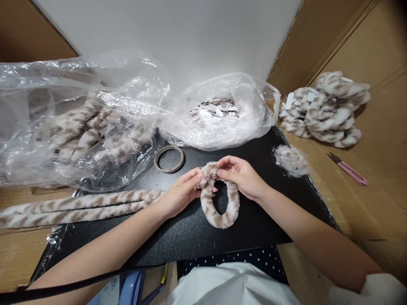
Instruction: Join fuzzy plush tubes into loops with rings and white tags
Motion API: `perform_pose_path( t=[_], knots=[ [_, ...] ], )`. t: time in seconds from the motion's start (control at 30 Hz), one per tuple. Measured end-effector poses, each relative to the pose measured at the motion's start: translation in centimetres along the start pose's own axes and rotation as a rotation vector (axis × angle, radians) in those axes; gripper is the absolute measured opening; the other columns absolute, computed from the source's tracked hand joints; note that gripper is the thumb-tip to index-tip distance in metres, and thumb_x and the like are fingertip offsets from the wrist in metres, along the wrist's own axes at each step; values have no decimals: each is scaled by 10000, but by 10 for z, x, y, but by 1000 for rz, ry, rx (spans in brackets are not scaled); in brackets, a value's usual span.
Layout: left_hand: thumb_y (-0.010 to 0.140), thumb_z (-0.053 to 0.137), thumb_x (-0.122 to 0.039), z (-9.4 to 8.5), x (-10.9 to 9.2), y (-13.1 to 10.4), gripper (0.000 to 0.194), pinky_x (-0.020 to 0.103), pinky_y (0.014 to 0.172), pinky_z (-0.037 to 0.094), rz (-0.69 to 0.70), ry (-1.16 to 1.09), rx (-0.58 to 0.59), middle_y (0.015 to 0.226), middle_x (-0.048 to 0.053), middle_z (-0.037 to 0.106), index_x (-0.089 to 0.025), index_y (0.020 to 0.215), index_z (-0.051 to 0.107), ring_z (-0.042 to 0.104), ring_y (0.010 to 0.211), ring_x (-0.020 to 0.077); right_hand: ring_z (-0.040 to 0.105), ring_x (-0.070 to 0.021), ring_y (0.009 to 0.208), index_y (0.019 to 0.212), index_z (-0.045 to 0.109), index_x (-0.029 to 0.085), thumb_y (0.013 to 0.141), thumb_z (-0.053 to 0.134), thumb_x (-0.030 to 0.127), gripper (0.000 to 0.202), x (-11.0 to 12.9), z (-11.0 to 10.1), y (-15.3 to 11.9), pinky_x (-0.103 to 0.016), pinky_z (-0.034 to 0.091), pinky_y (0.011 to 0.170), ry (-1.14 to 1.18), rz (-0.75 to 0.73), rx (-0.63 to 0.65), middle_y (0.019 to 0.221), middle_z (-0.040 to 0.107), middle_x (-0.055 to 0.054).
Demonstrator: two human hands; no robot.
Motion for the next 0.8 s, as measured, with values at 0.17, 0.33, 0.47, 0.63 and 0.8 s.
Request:
perform_pose_path(
  t=[0.17,0.33,0.47,0.63,0.8],
  knots=[
    [733,796,-357,-1,-1,0,307,188,580,486,-4,26,-94,674,0,657,-143,764,578,614,581,104,661,-103,701,800,652,181,641,852,250,265,-2,-1,1,-258,548,744,13,3,0,746,668,27],
    [757,766,-372,2,-6,-2,311,169,476,409,16,104,-111,724,-3,661,-143,823,566,528,484,65,665,-107,657,805,644,172,646,849,262,274,-4,-1,1,-270,555,715,-6,12,13,726,670,27],
    [796,722,-399,4,-6,-2,322,175,418,364,-55,112,-42,762,16,667,-129,931,610,494,436,58,658,-106,622,809,644,166,651,843,268,274,-4,-1,-1,-279,561,688,-40,32,17,730,673,25],
    [745,776,-395,-2,-3,-1,340,196,504,459,-113,54,-47,746,34,669,-109,878,648,576,517,95,673,-106,659,805,668,166,647,843,244,248,-2,0,-1,-266,563,714,-49,25,15,737,676,22],
    [754,779,-352,-3,-2,0,290,213,577,488,-110,1,-36,716,34,630,-96,828,667,582,587,110,661,-99,655,784,677,167,623,854,235,249,0,-2,0,-267,575,714,-42,23,-16,742,675,22]
  ],
)
Point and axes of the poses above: each hand's wrist, its own y-axis towards the middle knuckle, its own z-axis out of the palm, x = y × z, the point moved 5 cm from there along y, towards the middle knuckle
